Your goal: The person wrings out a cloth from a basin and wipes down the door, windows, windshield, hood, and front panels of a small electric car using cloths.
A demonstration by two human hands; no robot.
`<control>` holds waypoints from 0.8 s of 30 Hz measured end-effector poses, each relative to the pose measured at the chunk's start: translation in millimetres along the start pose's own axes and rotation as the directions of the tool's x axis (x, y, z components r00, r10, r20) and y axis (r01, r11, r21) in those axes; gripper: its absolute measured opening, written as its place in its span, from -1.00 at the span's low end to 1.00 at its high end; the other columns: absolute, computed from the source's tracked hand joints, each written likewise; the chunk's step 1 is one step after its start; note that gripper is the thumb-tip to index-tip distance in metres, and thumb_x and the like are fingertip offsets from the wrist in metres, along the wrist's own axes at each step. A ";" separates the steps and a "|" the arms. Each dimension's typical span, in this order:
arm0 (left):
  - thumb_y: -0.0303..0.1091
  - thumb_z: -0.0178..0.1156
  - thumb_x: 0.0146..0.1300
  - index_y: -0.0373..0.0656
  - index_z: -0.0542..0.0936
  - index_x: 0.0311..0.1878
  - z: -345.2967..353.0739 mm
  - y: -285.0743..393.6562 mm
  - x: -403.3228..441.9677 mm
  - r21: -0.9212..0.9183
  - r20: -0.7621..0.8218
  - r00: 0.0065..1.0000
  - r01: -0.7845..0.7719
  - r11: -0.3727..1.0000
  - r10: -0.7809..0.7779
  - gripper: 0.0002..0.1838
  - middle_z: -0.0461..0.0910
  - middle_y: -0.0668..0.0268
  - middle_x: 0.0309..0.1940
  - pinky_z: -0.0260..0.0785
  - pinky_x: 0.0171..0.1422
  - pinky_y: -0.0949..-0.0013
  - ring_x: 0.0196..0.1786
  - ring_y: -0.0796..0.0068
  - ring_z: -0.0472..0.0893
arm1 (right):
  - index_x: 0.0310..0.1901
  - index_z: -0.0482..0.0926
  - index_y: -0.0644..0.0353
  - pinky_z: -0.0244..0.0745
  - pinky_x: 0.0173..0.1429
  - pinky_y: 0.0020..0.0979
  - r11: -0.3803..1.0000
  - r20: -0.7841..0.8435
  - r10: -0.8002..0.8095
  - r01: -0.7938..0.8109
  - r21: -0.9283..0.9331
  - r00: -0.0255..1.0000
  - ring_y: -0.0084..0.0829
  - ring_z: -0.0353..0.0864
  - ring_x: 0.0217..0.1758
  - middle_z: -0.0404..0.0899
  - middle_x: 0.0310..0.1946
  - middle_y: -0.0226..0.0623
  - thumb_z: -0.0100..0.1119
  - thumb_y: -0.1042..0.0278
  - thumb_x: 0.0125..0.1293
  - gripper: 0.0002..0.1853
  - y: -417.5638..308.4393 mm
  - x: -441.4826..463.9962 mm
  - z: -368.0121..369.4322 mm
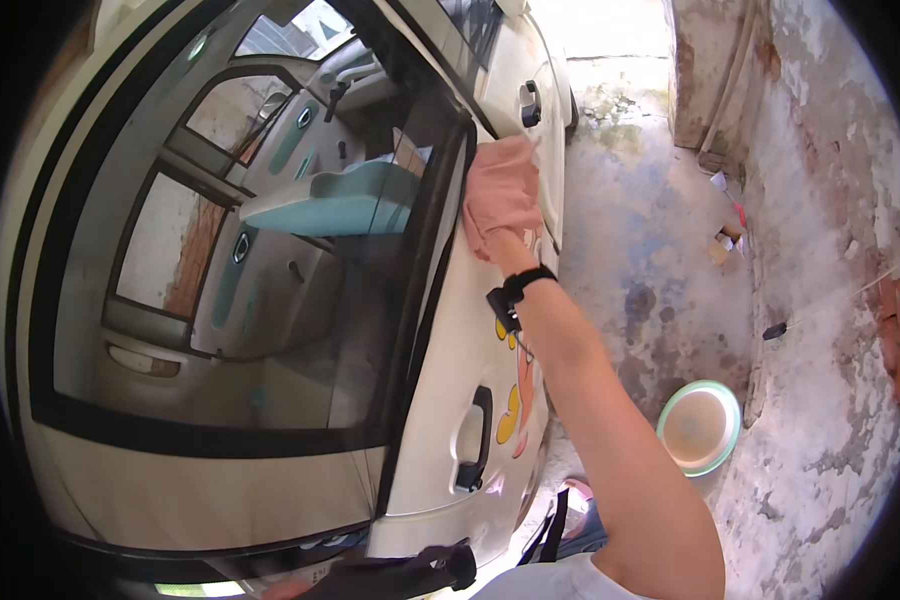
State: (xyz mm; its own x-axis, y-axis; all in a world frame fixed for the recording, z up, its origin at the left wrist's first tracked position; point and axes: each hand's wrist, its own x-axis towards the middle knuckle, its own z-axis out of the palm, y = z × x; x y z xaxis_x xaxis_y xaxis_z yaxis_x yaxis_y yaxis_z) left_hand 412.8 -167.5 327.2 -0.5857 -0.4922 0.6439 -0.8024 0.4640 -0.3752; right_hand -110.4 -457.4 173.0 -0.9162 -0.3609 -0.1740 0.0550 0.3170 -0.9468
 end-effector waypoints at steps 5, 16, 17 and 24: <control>-0.09 0.18 0.33 -0.39 0.52 0.03 110.5 46.2 19.4 -0.617 0.127 0.992 0.073 0.784 0.007 -0.53 0.58 0.05 0.01 0.43 0.17 0.04 0.03 0.20 0.60 | 0.03 0.56 0.08 0.45 -0.18 -0.38 0.512 -0.058 -0.686 0.425 -0.747 0.725 -0.39 0.63 -0.23 0.63 -0.17 -0.32 0.08 0.29 0.34 -0.74 -1.9 -113.9 -31.1; -0.32 0.20 0.25 -0.37 0.59 -0.14 121.7 147.0 106.9 -0.367 0.448 0.888 0.078 0.927 0.103 -0.73 0.38 -0.07 0.32 0.21 0.33 -0.07 0.32 -0.14 0.36 | 0.20 0.40 0.32 0.46 0.24 -0.18 0.536 0.427 -0.529 0.678 -0.502 0.734 -0.06 0.56 0.17 0.46 0.17 0.05 -0.06 0.11 0.40 -0.51 -39.1 33.9 -10.2; -0.36 0.26 0.21 -0.37 0.60 -0.09 126.2 163.3 115.4 -0.334 0.498 0.862 0.090 0.938 0.095 -0.72 0.30 -0.11 0.39 0.19 0.37 -0.06 0.39 -0.16 0.30 | 0.13 0.43 0.35 0.53 0.09 -0.20 0.828 0.154 -0.440 0.466 -0.311 0.885 -0.07 0.61 0.02 0.53 0.06 0.05 -0.02 0.18 0.35 -0.55 -38.6 31.3 -4.6; -0.56 0.22 0.17 -0.41 0.55 0.10 166.5 192.3 118.4 -0.157 0.426 0.895 0.219 0.963 -0.135 -0.61 0.46 0.17 0.24 0.26 0.31 0.04 0.27 0.10 0.43 | 0.11 0.49 0.30 0.58 -0.09 -0.35 0.148 0.528 -0.520 0.680 -0.718 0.671 -0.21 0.66 -0.11 0.60 -0.02 -0.10 0.07 0.22 0.33 -0.60 -29.7 -21.9 -35.0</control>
State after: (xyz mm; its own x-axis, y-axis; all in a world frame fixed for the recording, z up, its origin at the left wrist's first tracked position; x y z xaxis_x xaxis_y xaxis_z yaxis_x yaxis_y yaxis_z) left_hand 170.1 -259.2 220.2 -0.4647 -0.8165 0.3426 -0.8833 0.4543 -0.1156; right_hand -105.8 -428.3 214.4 -0.4341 -0.8702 0.2329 -0.8998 0.4316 -0.0643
